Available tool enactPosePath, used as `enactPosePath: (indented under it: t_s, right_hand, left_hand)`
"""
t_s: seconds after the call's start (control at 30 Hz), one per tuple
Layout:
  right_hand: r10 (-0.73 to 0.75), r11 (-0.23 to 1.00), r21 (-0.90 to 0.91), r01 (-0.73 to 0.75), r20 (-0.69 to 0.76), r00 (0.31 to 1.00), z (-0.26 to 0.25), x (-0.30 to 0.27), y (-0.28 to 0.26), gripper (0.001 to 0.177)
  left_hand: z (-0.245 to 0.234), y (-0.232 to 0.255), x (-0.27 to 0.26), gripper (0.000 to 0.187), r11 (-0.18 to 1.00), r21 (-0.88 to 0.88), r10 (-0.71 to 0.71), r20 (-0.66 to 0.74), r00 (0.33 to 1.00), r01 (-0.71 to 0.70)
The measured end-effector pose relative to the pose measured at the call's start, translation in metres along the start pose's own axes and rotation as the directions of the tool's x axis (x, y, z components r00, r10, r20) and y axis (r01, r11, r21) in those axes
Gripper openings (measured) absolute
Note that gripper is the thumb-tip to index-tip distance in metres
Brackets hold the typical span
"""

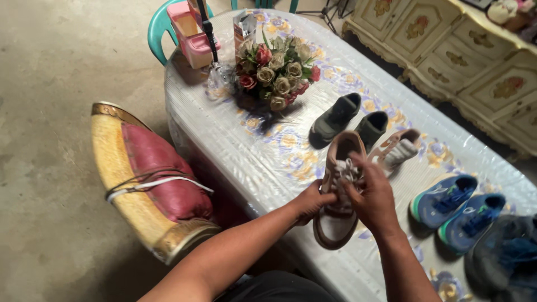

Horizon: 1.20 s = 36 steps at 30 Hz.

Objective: The person unlaces a beige sneaker, then relaces it, and repeats the process on a blue sneaker. The shoes are handled one at a time on a table with other footwear nearby.

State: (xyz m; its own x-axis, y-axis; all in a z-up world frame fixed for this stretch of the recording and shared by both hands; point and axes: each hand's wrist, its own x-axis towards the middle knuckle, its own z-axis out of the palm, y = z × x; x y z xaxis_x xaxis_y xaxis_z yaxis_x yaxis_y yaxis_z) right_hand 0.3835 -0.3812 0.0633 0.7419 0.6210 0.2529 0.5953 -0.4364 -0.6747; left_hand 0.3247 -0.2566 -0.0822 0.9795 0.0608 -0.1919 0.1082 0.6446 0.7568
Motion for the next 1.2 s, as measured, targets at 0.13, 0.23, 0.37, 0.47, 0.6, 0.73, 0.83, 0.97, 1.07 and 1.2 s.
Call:
enactPosePath:
  t_s: [0.13, 0.23, 0.37, 0.47, 0.6, 0.73, 0.83, 0.97, 1.07, 1.2]
  right_hand:
    - [0.026, 0.999, -0.017, -0.03, -0.164, 0.986, 0.024, -0.027, 0.002, 0.075]
    - [0.251, 0.965, 0.104, -0.239, -0.131, 0.959, 0.037, -0.051, 0.016, 0.072]
    - [0.385, 0.837, 0.422, -0.349, 0.001, 0.923, 0.052, -0.079, 0.035, 0.062]
    - [0.488, 0.672, 0.641, -0.37, -0.008, 0.873, 0.054, -0.091, 0.043, 0.067]
    - [0.556, 0.398, 0.871, -0.289, 0.021, 0.831, 0.049, -0.11, 0.041, 0.067]
    - [0.544, 0.329, 0.929, -0.17, -0.039, 0.838, 0.033, -0.142, 0.038, 0.071]
    - [0.526, 0.391, 0.912, -0.125, -0.111, 0.843, 0.012, -0.172, 0.044, 0.072]
    - [0.55, 0.535, 0.825, -0.182, -0.177, 0.816, -0.028, -0.222, 0.055, 0.071]
    - [0.601, 0.628, 0.71, -0.319, -0.183, 0.778, -0.059, -0.256, 0.057, 0.069]
    - [0.616, 0.701, 0.573, -0.424, -0.188, 0.765, -0.099, -0.295, 0.058, 0.067]
  left_hand:
    - [-0.01, 0.027, -0.025, 0.055, 0.998, 0.0, 0.061, -0.026, 0.998, -0.061]
    - [-0.009, 0.043, -0.033, 0.051, 0.991, -0.017, 0.13, 0.022, 0.991, -0.13]
    - [0.0, 0.049, -0.037, 0.046, 0.99, -0.067, 0.126, 0.042, 0.991, -0.123]
    - [0.012, 0.045, -0.037, 0.045, 0.99, -0.04, 0.139, 0.089, 0.986, -0.136]
    - [0.031, 0.031, -0.037, 0.051, 0.989, -0.078, 0.14, 0.159, 0.977, -0.129]
    - [0.044, 0.024, -0.041, 0.061, 0.987, 0.158, -0.055, 0.173, 0.983, 0.027]
    - [0.059, 0.031, -0.04, 0.063, 0.832, 0.551, 0.005, 0.114, 0.993, -0.068]
    - [0.077, 0.053, -0.061, 0.042, 0.267, 0.68, 0.599, 0.438, 0.671, -0.683]
    - [0.111, 0.055, -0.063, 0.023, 0.2, 0.758, 0.328, 0.546, 0.771, -0.621]
    - [0.152, 0.019, -0.064, 0.022, -0.119, 0.749, 0.142, 0.662, 0.736, -0.651]
